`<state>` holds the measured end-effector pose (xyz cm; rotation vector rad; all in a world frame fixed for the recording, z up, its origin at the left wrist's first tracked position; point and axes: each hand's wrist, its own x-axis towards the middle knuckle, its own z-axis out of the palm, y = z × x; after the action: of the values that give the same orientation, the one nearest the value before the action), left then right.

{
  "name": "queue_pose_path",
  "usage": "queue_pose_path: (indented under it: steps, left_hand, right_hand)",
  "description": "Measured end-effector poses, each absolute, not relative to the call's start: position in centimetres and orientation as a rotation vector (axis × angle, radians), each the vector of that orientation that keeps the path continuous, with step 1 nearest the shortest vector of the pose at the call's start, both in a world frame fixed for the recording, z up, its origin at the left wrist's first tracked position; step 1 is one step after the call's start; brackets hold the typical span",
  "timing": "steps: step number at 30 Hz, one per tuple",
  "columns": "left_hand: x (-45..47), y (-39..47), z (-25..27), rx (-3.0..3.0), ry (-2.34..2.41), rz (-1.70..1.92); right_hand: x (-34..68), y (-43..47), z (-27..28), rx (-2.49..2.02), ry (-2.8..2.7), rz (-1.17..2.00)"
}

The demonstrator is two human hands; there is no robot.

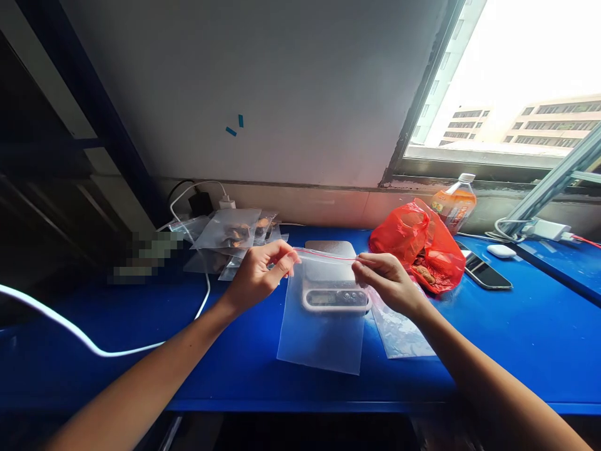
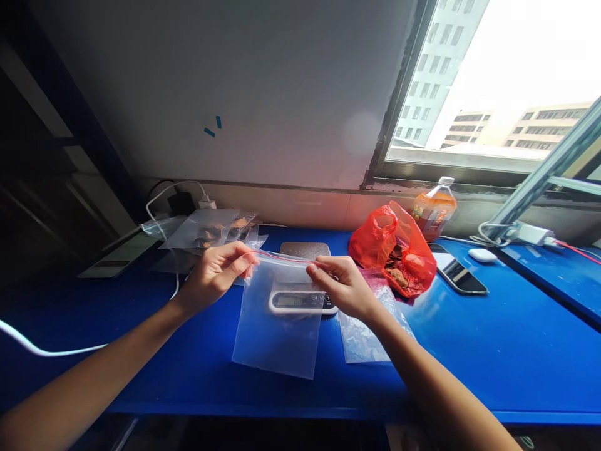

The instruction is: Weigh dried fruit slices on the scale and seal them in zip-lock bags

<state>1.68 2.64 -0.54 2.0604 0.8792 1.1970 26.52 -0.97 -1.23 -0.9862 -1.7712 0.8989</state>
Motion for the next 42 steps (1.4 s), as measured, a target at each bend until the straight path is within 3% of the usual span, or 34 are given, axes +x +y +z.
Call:
queue_pose_path:
  steps: [6,17,31,37,42]
  left_hand:
    - [1.8,2.3,0.0,2.19,0.935,1.194]
    - [3.9,0.6,-1.9,2.724,0.622,1.059]
    - [4.0,0.3,-1.9,2.734,0.609,0.929]
    - [3.4,0.4,0.0,2.714,0.503,1.129]
    - [2.1,0.3,1.9,2.593,0.645,1.333]
  right_hand:
    - [27.5,-1.0,-0.9,-0.951,-1.934,0.881]
    - [24.5,-2.6,-1.7,-0.9,-2.137,0.451]
    - [22.9,-3.6,-2.6,-0.99,-2.046,0.445]
    - [23.2,-3.5,-1.6,-0.976,-1.99,0.677]
    - [24.8,-2.8,-0.9,-0.999,-1.948,0.545]
